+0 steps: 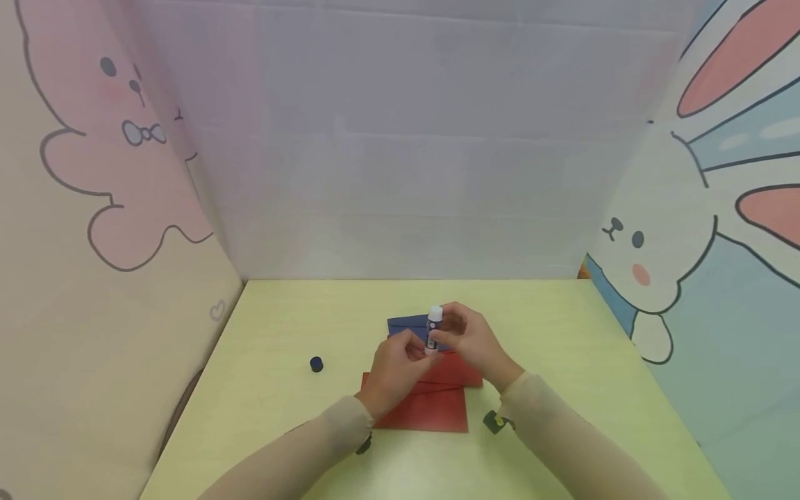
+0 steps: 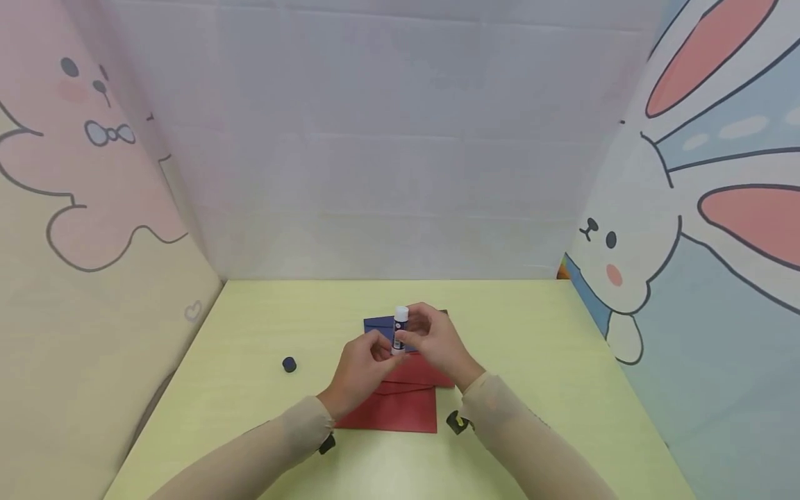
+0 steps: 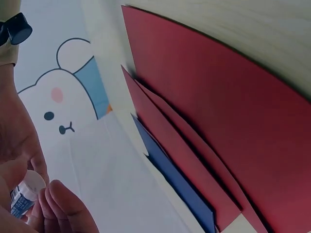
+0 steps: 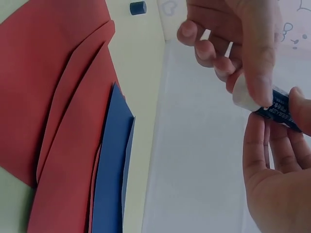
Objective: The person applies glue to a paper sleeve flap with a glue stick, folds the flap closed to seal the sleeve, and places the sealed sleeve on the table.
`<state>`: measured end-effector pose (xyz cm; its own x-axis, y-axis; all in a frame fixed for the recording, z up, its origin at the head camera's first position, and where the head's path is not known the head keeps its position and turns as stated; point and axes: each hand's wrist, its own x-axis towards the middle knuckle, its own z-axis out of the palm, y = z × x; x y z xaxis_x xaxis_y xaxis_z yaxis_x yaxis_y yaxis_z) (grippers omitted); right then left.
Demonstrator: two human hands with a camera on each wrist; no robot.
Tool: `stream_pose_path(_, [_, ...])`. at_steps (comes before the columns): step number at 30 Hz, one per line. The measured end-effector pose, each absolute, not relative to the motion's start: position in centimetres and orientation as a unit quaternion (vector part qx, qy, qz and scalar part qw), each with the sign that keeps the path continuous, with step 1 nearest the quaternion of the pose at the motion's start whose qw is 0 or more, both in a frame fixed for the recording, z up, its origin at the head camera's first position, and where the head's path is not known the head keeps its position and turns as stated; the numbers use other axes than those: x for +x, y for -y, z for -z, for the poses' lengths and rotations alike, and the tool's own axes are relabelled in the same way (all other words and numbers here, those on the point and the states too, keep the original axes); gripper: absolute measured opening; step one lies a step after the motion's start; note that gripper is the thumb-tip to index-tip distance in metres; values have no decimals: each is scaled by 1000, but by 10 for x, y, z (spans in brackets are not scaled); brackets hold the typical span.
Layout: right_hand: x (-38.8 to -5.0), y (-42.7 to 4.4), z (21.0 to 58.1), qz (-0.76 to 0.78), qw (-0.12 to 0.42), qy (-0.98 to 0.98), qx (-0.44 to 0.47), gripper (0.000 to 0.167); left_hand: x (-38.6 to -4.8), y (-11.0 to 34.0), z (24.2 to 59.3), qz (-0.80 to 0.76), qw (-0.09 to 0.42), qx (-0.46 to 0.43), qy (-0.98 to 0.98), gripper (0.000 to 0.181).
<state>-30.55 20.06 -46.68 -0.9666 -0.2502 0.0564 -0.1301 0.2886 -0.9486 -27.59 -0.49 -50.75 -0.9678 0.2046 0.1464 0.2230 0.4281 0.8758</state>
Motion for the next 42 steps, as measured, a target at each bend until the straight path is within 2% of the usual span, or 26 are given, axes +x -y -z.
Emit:
stream_pose_path(4, [-304, -198, 467, 577, 42, -805, -128, 34, -276, 3, 507, 509, 20, -127, 851, 26])
stream_pose_path(10, [-304, -199, 466, 575, 44, -808, -123, 33, -277, 3, 511, 550, -11, -141, 823, 27])
stream_pose_path(13, [-305, -200, 465, 573, 43, -809, -123, 32, -278, 3, 514, 584, -47, -145, 797, 30])
stream_pose_path(20, [-306, -202, 463, 582, 61, -803, -110, 35, -282, 3, 515, 682, -191, -121, 696, 31])
stream_pose_path(25, [-309, -204, 468, 596, 83, -793, -96, 38, -280, 3, 515, 702, -226, -107, 667, 34])
stream_pose_path(30, [-313, -205, 476, 603, 76, -790, -79, 39, -282, 5, 518, 699, -200, -106, 678, 39])
stream_pose_path(37, [-315, -201, 480, 599, 73, -796, -48, 38, -282, 6, 523, 610, -75, -100, 782, 35])
stream_pose_path(42, [-316, -199, 483, 588, 64, -805, -40, 40, -283, 2, 521, 567, -34, -94, 818, 34])
